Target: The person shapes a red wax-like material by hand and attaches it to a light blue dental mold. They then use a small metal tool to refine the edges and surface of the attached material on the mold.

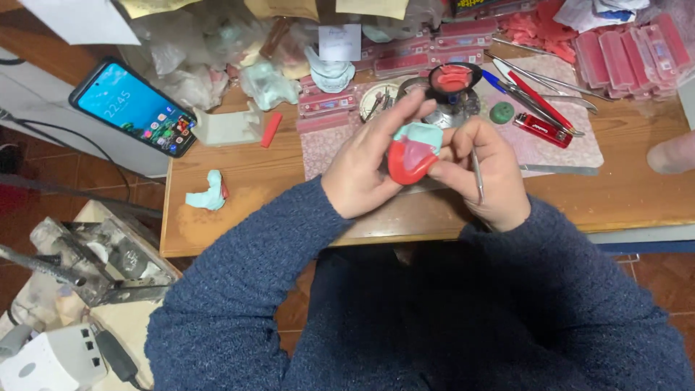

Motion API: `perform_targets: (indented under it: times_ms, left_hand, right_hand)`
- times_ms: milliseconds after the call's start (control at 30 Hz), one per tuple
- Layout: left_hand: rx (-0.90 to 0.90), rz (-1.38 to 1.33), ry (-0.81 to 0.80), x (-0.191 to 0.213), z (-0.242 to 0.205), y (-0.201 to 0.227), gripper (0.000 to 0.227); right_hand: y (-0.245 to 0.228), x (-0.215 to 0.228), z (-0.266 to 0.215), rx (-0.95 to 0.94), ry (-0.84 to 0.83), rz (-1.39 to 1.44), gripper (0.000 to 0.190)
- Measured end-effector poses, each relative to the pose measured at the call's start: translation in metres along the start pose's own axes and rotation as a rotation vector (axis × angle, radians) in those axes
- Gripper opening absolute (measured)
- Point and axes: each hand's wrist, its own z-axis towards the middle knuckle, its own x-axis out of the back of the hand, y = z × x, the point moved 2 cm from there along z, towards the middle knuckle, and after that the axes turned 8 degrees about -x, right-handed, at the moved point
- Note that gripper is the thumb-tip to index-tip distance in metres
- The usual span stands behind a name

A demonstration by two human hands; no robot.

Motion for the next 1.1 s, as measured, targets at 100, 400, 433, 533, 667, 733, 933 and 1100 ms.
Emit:
perform_targets:
  times_ms: [100,400,433,533,667,733,933,1100]
  left_hand:
    - [-0.089,0.041,0.002,0.001,0.01,-0.005,0.085]
    - [0.051,-0.129,0.045,-0.006,-0.009,-0.033,0.072]
    - [0.053,-0.191,0.083,-0.007,-0.011,-0.035,0.073]
    - [0.167,-0.379,0.21,-0.01,-0.023,-0.05,0.077]
    - [0.233,-0.571,0.223,-0.008,-0.019,-0.055,0.079]
    - [0.292,-0.638,0.265,-0.006,-0.015,-0.055,0.088]
    - [0.414,-0.805,0.258,-0.002,-0.008,-0.057,0.095]
    - [0.365,-0.807,0.252,-0.006,-0.013,-0.064,0.094]
  right_hand:
    - [0.015,0.015,-0.002,0.088,0.074,0.007,0.035]
    - [-0.008,0.0,0.004,0.082,0.002,0.064,0.034]
    - [-0.011,-0.001,0.003,0.131,-0.038,0.008,0.033]
    - [-0.015,0.027,-0.009,0.268,0.096,-0.122,0.046]
    - [-0.014,0.054,-0.013,0.437,0.223,-1.107,0.041]
    - [0.002,0.071,-0.008,0.056,0.534,-0.261,0.056]
    - [-0.011,0.07,0.033,0.032,0.549,0.14,0.025]
    - [-0.01,0.074,0.039,-0.038,0.503,0.195,0.017]
